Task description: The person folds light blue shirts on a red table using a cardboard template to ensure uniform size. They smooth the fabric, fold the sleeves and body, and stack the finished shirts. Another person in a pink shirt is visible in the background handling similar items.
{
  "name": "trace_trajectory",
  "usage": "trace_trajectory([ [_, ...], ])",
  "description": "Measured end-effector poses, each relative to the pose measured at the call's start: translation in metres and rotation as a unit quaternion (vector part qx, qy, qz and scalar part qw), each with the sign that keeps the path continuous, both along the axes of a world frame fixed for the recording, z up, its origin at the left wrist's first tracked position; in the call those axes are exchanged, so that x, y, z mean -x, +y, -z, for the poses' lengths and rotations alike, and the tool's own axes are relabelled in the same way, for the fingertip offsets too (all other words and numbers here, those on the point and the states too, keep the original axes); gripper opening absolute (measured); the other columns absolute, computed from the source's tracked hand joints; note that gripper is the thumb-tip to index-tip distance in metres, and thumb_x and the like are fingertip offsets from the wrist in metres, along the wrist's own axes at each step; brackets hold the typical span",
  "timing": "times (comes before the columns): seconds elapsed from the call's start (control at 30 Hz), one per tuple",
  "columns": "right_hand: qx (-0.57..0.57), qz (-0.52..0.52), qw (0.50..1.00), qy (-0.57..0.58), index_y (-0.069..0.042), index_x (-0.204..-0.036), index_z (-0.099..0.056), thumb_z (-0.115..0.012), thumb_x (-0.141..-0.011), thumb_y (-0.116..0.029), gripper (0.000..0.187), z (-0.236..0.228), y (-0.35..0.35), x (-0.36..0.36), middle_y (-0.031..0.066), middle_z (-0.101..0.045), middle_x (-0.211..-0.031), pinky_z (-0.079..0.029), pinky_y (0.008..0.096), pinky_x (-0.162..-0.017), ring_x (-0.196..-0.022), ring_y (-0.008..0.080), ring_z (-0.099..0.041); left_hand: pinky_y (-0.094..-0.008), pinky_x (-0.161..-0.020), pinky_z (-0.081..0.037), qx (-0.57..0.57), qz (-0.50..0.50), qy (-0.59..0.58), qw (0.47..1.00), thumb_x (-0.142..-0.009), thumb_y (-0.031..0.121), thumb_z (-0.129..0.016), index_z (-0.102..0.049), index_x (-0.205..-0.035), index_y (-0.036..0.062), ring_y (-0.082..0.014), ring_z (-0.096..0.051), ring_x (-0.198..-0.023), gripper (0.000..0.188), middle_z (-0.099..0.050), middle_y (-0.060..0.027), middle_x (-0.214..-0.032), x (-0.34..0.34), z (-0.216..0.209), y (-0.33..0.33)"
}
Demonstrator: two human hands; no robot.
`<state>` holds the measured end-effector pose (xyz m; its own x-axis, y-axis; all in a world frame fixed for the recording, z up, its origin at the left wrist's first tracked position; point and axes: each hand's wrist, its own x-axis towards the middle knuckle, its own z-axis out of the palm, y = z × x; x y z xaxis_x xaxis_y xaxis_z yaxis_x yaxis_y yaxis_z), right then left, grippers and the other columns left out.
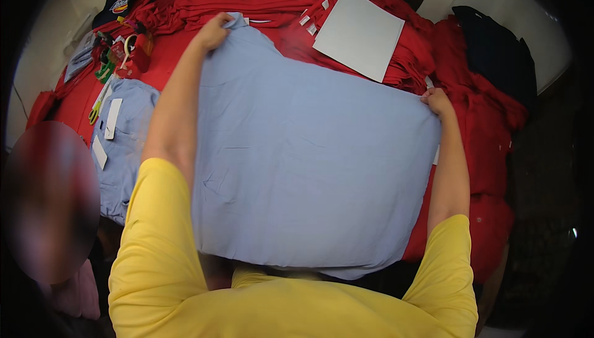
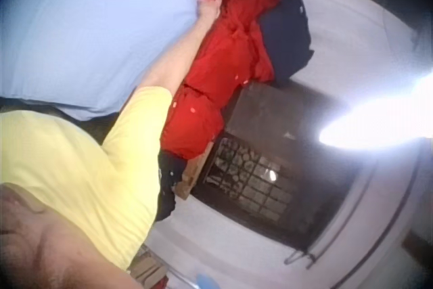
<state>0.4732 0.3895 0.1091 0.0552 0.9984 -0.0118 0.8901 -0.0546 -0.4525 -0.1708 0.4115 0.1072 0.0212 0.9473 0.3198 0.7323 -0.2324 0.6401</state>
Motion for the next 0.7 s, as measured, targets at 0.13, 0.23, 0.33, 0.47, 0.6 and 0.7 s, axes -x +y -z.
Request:
trace_trajectory([
  [0.13, -0.089, 0.133, 0.968, -0.193, -0.012, -0.099, -0.064, -0.064, -0.083, -0.024, 0.020, 0.056, 0.007, 0.038, 0.0124, -0.057, -0.122, -0.044, 0.0470, -0.086, -0.099, 0.0332, -0.059, -0.0486, -0.111, -0.027, 0.142, -0.161, 0.138, 0.967, -0.088, 0.019, -0.056, -0.039, -0.143, 0.0154, -0.0348, -0.032, -0.138, 0.057, -0.039, -0.0164, -0.147, -0.082, 0.056, -0.027],
  [0.23, -0.192, 0.146, 0.947, -0.213, -0.014, -0.108, -0.061, -0.060, -0.088, -0.028, 0.025, 0.068, -0.057, 0.070, 0.0140, -0.056, -0.118, -0.038, 0.0541, -0.092, -0.115, 0.0328, -0.050, -0.0537, -0.107, -0.029, 0.030, -0.157, 0.173, 0.972, -0.088, 0.016, -0.056, -0.054, -0.131, 0.0158, -0.0338, -0.039, -0.132, 0.043, -0.046, -0.0126, -0.141, -0.085, 0.085, -0.111],
  [0.33, -0.150, 0.054, 0.980, -0.121, -0.018, -0.125, -0.055, -0.055, -0.092, -0.031, 0.036, 0.113, -0.117, 0.074, 0.0136, -0.051, -0.132, -0.033, 0.0549, -0.100, -0.125, 0.0321, -0.044, -0.0539, -0.109, -0.027, 0.012, -0.148, 0.147, 0.978, -0.089, 0.018, -0.057, -0.056, -0.129, 0.0174, -0.0318, -0.038, -0.133, 0.040, -0.046, -0.0091, -0.141, -0.081, 0.132, -0.177],
  [0.47, -0.124, 0.050, 0.966, -0.223, -0.018, -0.142, -0.042, -0.047, -0.096, -0.041, 0.051, 0.141, -0.119, 0.095, 0.0132, -0.035, -0.149, -0.020, 0.0527, -0.112, -0.139, 0.0326, -0.029, -0.0576, -0.112, -0.016, -0.003, -0.198, 0.248, 0.948, -0.094, 0.031, -0.051, -0.050, -0.136, 0.0211, -0.0291, -0.030, -0.139, 0.044, -0.041, -0.0026, -0.147, -0.090, 0.130, -0.183],
  [0.6, -0.167, -0.070, 0.964, -0.196, -0.013, -0.142, -0.041, -0.041, -0.097, -0.045, 0.055, 0.137, -0.075, 0.057, 0.0152, -0.035, -0.148, -0.015, 0.0529, -0.113, -0.139, 0.0325, -0.029, -0.0619, -0.112, -0.009, -0.019, -0.239, 0.227, 0.944, -0.094, 0.033, -0.048, -0.049, -0.137, 0.0204, -0.0285, -0.028, -0.140, 0.044, -0.041, -0.0018, -0.147, -0.089, 0.137, -0.143],
  [0.7, -0.117, -0.072, 0.974, -0.179, -0.012, -0.140, -0.043, -0.042, -0.097, -0.044, 0.054, 0.129, -0.050, 0.048, 0.0160, -0.039, -0.144, -0.017, 0.0548, -0.112, -0.136, 0.0328, -0.033, -0.0605, -0.111, -0.014, -0.013, -0.224, 0.218, 0.950, -0.094, 0.032, -0.049, -0.049, -0.136, 0.0207, -0.0288, -0.029, -0.139, 0.043, -0.040, -0.0028, -0.147, -0.085, 0.137, -0.118],
])
